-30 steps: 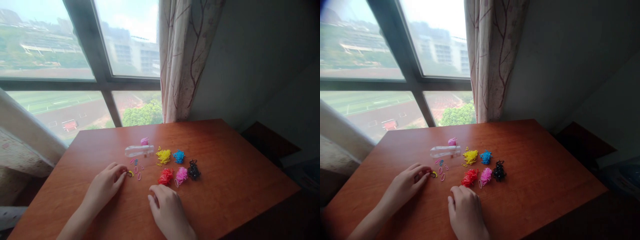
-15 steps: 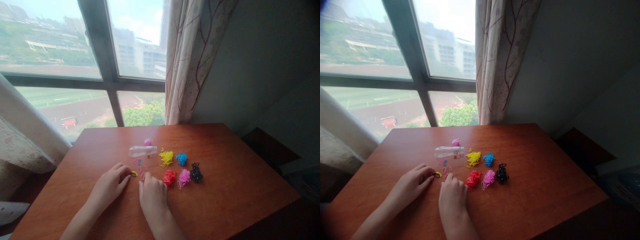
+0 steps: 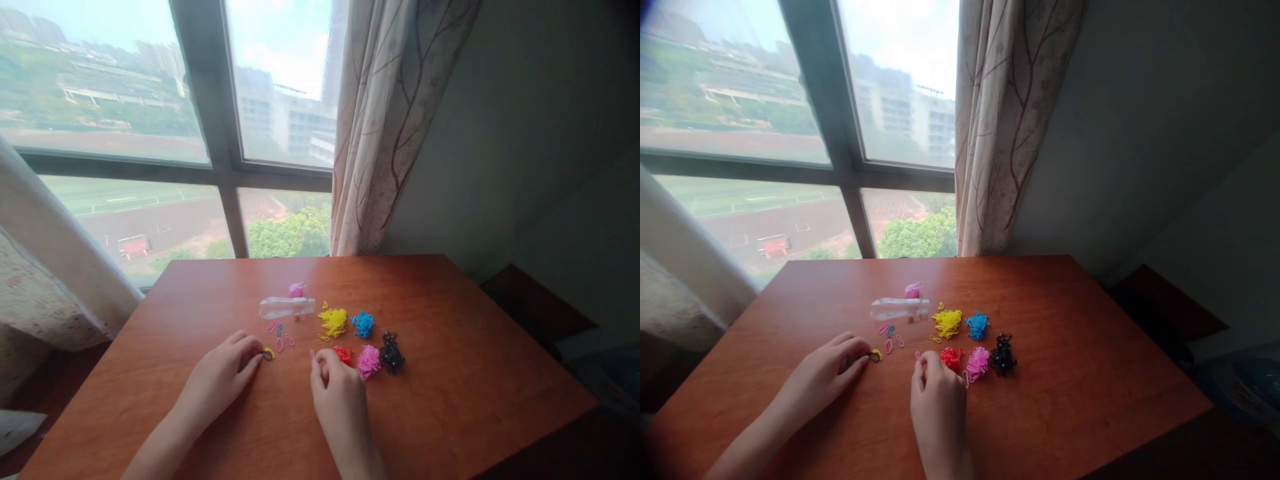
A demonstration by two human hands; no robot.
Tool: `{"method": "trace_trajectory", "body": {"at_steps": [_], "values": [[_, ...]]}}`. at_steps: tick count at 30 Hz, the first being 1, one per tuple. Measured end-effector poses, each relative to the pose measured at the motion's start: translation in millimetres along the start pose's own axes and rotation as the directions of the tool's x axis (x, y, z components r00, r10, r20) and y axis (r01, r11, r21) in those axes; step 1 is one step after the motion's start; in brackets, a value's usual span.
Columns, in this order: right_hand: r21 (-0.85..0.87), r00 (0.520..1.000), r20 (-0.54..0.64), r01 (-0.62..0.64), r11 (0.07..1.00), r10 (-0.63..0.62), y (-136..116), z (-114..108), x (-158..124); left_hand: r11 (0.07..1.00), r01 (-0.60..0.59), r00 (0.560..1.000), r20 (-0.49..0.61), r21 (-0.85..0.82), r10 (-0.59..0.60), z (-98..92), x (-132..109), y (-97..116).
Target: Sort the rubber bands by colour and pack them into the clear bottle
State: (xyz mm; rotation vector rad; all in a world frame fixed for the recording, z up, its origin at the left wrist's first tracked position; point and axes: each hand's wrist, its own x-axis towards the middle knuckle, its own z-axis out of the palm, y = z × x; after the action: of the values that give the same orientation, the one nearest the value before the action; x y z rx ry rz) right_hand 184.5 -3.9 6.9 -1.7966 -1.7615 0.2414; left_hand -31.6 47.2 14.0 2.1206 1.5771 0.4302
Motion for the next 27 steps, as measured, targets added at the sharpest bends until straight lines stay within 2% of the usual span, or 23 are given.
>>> {"method": "trace_trajectory", "body": {"at_steps": [5,7,10,19,23,27], "values": [[-0.010,0.980,-0.184,-0.077,0.997,0.074,60.7,-36.4,-1.8,1.000,-0.013,1.000,0.002,-0.014,0.013,-1.8,0.3,1.9],[-0.060,0.975,-0.199,-0.110,0.992,0.096,77.8,-45.1,-1.9,1.000,-0.005,1.000,0.010,-0.008,0.005,-2.4,0.3,2.7],[-0.107,0.978,-0.185,-0.122,0.987,0.100,89.7,-48.1,-2.6,1.000,0.007,1.000,0.022,0.011,-0.007,-3.2,0.4,4.2],[-0.059,0.983,-0.169,-0.078,0.995,0.067,84.6,-46.5,-10.9,0.999,0.019,1.000,0.017,0.048,-0.020,-1.6,1.4,3.4],[0.047,0.987,-0.163,0.009,0.999,-0.001,65.0,-39.6,-19.2,0.999,0.017,1.000,-0.019,0.049,-0.017,-0.7,5.7,2.2],[0.130,0.994,-0.075,0.088,0.988,-0.079,43.3,-27.2,-28.1,0.998,0.023,0.999,-0.033,0.054,-0.021,-1.4,14.8,9.4]]}}
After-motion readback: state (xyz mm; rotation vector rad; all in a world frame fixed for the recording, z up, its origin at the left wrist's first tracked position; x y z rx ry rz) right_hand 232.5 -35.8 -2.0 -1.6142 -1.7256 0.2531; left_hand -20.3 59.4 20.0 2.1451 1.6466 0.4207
